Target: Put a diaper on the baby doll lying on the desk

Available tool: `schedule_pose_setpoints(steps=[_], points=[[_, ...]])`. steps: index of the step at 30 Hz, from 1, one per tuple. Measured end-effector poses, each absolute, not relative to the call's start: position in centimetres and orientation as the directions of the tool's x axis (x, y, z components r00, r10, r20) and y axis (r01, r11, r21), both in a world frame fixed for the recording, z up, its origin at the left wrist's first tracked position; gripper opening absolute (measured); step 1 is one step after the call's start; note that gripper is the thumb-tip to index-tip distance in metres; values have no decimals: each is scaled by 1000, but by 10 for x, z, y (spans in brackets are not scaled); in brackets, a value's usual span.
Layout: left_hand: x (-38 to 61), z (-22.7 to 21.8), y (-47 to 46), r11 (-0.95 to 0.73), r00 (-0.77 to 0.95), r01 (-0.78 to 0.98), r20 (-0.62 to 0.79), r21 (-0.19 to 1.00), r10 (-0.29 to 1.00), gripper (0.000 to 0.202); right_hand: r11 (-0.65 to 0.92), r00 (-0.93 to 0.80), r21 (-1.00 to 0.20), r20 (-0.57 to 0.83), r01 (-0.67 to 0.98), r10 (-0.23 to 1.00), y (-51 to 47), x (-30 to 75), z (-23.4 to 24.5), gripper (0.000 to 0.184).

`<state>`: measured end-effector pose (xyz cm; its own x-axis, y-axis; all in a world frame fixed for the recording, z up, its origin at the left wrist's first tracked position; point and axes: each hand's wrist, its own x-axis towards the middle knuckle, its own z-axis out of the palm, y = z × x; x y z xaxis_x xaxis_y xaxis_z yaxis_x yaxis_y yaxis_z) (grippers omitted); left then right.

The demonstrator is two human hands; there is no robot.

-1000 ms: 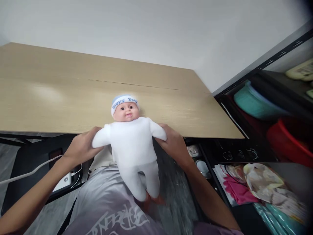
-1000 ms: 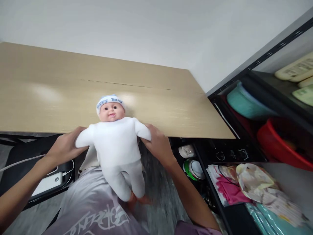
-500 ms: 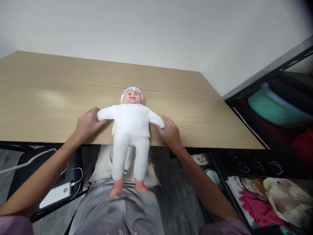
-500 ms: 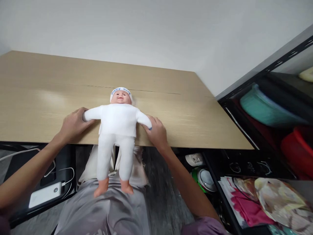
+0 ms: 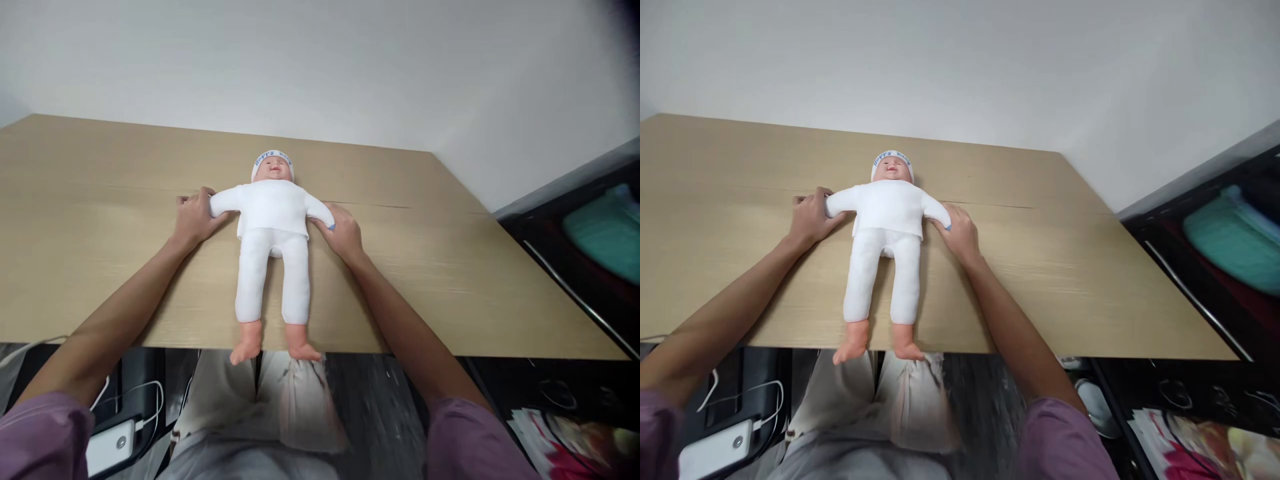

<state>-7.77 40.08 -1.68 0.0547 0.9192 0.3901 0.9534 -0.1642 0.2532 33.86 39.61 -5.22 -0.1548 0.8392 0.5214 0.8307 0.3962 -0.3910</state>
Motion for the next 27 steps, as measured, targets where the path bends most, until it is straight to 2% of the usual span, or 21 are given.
schedule_pose_setpoints(steps=[7,13,18,23,25,27], points=[[-83,-17,444,-271,123,907,412,323,903,79,395,-167,-335,544,855,822,443,340,-56,70],[-86,-15,453,-213,96,923,343,321,934,82,404,-173,-391,507,827,844,454,347,-58,63],[-88,-22,456,-254,130,922,388,291,913,88,391,-179,-367,495,844,850,458,349,-61,67],[-85,-24,452,-269,150,941,457,207,877,95,278,-90,-277,540,920,837,447,334,-50,65],[-78,-16,439,-262,128,938,480,225,868,97,271,-68,-273,578,923,813,427,321,-38,68],[-67,-3,411,-265,92,922,505,282,858,88,299,-58,-300,611,906,789,389,313,-26,70]])
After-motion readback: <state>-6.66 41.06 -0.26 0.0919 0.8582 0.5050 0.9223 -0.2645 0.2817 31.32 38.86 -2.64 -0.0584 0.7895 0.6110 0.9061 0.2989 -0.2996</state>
